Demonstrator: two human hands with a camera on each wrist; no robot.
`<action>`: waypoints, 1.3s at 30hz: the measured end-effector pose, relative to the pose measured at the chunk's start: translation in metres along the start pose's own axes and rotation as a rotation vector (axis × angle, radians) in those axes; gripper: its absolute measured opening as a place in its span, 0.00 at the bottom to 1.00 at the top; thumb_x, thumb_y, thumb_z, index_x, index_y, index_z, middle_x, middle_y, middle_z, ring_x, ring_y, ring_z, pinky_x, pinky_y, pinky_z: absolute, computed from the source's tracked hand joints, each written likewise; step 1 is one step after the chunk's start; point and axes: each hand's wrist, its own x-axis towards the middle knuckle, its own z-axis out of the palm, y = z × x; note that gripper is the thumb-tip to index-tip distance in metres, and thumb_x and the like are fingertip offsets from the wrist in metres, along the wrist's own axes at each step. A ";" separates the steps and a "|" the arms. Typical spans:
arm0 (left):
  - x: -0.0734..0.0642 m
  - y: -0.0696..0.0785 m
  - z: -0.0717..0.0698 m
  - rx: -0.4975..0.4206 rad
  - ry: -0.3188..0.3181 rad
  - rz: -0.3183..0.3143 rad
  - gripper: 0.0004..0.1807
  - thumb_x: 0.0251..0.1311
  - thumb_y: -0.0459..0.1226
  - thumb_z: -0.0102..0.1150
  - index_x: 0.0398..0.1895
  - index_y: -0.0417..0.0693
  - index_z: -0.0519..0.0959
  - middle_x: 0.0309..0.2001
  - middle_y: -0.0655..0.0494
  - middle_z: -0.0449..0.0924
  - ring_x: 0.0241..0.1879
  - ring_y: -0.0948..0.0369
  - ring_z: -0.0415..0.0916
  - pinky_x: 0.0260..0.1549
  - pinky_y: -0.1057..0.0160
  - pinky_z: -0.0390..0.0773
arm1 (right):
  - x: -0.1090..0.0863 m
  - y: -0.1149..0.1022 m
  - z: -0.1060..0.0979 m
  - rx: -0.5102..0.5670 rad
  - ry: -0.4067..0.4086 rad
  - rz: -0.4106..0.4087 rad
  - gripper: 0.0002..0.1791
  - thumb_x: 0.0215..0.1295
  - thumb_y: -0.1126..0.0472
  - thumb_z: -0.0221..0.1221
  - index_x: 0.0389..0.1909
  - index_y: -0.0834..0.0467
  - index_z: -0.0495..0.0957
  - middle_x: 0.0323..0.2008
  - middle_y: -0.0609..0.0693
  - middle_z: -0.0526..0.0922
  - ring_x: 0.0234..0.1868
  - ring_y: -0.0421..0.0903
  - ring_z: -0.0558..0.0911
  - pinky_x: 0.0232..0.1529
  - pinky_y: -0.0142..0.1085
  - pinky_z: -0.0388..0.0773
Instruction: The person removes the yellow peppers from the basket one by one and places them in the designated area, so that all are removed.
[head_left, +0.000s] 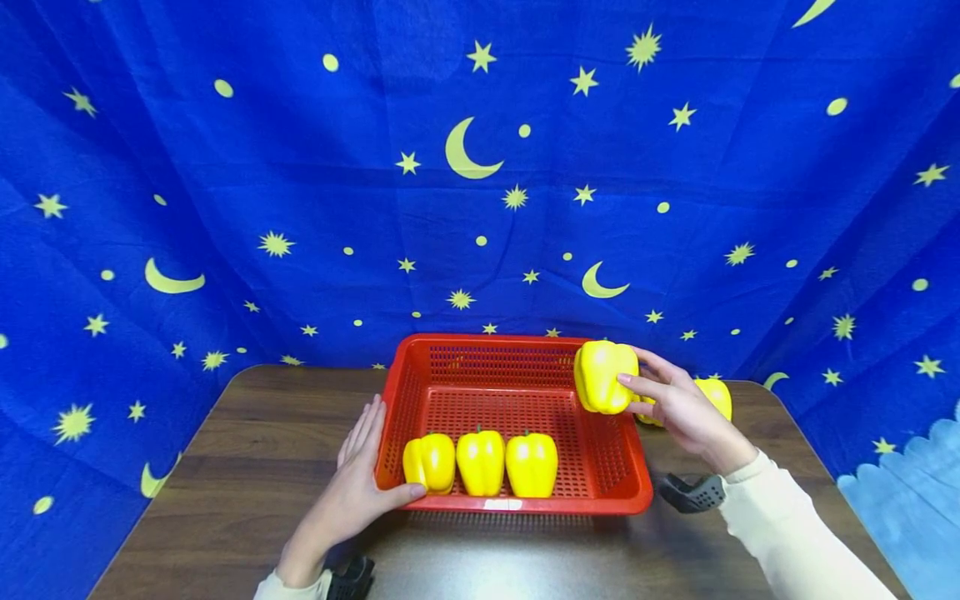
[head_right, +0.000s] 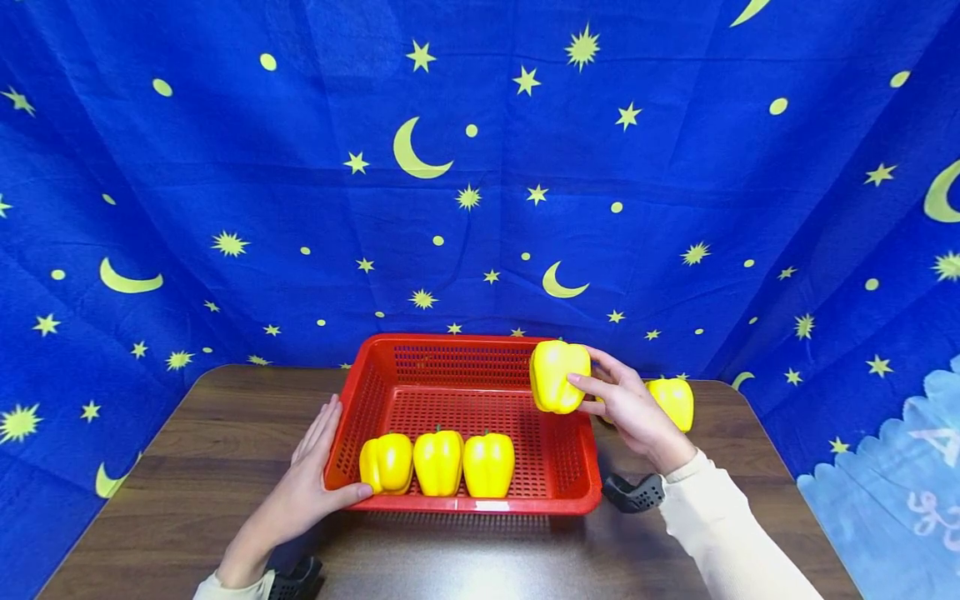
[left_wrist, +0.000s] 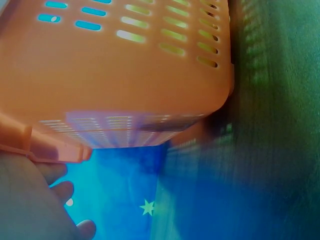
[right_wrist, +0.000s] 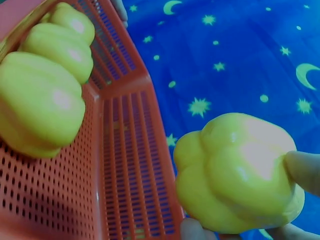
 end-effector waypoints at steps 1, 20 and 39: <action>0.000 0.000 0.000 -0.002 -0.002 -0.002 0.66 0.48 0.56 0.75 0.81 0.43 0.43 0.81 0.43 0.39 0.78 0.41 0.36 0.67 0.27 0.40 | -0.001 0.001 -0.002 0.003 0.002 -0.002 0.36 0.77 0.61 0.52 0.76 0.69 0.48 0.53 0.49 0.76 0.47 0.38 0.83 0.48 0.37 0.83; 0.001 0.000 0.000 -0.040 0.009 0.025 0.65 0.48 0.53 0.75 0.82 0.46 0.43 0.81 0.44 0.39 0.78 0.42 0.36 0.66 0.26 0.40 | -0.022 0.024 -0.044 0.128 -0.031 -0.144 0.19 0.77 0.68 0.49 0.62 0.48 0.69 0.53 0.43 0.79 0.49 0.39 0.82 0.47 0.34 0.83; -0.001 -0.001 0.000 -0.014 0.013 0.025 0.66 0.47 0.54 0.76 0.81 0.44 0.43 0.81 0.42 0.39 0.78 0.41 0.37 0.67 0.27 0.41 | -0.036 0.046 -0.094 0.031 0.097 -0.194 0.21 0.76 0.69 0.50 0.64 0.47 0.68 0.53 0.36 0.79 0.49 0.33 0.82 0.44 0.29 0.82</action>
